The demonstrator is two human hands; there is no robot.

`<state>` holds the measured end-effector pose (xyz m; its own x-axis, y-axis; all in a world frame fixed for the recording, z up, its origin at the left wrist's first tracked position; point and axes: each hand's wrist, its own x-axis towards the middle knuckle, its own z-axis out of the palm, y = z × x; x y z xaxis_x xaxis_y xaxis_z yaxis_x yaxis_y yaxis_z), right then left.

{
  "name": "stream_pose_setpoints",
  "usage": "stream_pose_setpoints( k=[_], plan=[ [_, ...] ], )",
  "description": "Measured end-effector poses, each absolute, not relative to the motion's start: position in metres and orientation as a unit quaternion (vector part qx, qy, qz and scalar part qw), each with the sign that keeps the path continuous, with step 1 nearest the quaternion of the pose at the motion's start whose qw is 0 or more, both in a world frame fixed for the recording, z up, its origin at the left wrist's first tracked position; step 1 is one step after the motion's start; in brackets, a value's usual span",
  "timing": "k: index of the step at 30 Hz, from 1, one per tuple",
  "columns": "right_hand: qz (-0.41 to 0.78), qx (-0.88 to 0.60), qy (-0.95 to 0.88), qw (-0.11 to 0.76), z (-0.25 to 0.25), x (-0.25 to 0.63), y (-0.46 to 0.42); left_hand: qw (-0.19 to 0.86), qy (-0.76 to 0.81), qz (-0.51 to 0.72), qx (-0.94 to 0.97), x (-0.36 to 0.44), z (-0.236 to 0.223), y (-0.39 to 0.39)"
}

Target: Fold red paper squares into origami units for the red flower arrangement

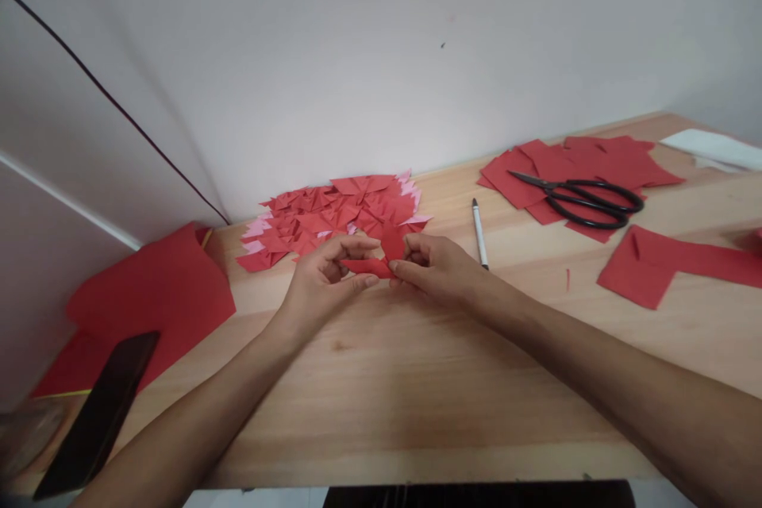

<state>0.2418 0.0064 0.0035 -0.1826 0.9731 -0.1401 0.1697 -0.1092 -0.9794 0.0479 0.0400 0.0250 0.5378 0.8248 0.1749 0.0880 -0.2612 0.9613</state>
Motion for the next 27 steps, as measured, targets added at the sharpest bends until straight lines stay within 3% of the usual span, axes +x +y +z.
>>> stream_pose_setpoints(
  k=[10, 18, 27],
  plan=[
    [0.528, -0.522, -0.557, 0.373, 0.009, 0.239, 0.004, 0.443, 0.322, 0.428, 0.719, 0.049, 0.028, 0.033],
    [0.544, -0.508, -0.571, 0.347, 0.006, 0.240, 0.005, 0.491, 0.340, 0.383, 0.705, 0.048, 0.027, 0.041],
    [0.547, -0.498, -0.597, 0.313, 0.007, 0.240, 0.005, 0.451, 0.345, 0.325, 0.756, 0.044, 0.032, 0.044]
  ],
)
